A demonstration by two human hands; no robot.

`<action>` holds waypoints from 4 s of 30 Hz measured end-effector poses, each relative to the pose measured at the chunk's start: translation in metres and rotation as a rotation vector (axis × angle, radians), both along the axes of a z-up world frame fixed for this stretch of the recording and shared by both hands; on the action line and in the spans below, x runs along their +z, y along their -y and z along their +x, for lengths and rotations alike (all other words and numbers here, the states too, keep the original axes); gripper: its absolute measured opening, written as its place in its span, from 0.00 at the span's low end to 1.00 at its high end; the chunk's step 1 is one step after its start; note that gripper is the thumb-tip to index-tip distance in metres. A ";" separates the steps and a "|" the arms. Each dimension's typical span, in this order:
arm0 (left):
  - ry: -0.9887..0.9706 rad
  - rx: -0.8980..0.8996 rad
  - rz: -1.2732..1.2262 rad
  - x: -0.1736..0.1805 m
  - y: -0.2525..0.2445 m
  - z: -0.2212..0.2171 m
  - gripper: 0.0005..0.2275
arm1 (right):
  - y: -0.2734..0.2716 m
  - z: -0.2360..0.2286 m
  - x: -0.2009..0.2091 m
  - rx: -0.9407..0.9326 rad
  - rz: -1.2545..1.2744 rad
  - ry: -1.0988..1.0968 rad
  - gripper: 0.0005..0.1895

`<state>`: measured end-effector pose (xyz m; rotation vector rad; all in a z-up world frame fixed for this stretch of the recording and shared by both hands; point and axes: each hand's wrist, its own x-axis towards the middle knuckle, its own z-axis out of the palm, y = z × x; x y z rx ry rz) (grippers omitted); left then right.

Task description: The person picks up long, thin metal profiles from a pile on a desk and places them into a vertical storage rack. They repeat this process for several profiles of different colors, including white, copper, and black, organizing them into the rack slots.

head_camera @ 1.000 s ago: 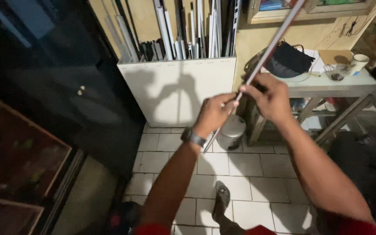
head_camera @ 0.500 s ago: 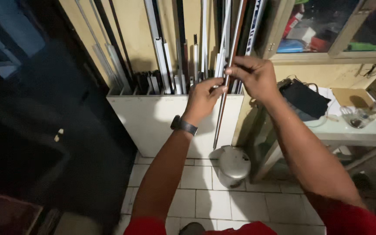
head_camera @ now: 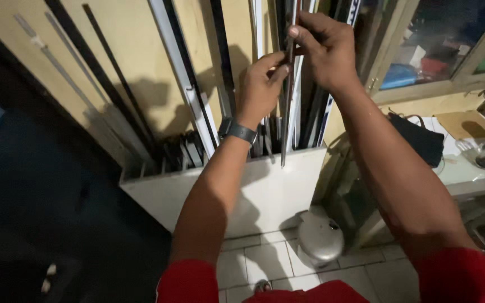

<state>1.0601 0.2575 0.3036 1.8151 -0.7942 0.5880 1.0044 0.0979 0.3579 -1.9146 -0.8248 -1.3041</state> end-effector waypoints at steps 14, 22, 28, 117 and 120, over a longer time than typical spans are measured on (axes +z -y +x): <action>0.044 -0.177 -0.115 -0.063 0.044 0.108 0.12 | 0.015 0.059 -0.036 -0.029 0.095 -0.248 0.17; -0.271 -0.198 0.056 -0.125 0.036 0.106 0.15 | 0.025 0.088 -0.118 -0.095 0.255 -0.555 0.12; -0.285 -0.053 0.196 -0.098 0.027 0.092 0.18 | 0.030 0.099 -0.166 -0.133 0.206 -0.674 0.12; -0.433 -0.148 0.255 -0.304 0.036 0.164 0.11 | 0.016 0.088 -0.189 -0.546 -0.794 -0.626 0.07; -0.568 -0.130 0.312 -0.275 0.023 0.134 0.13 | 0.022 0.082 -0.202 -0.521 -0.666 -0.589 0.11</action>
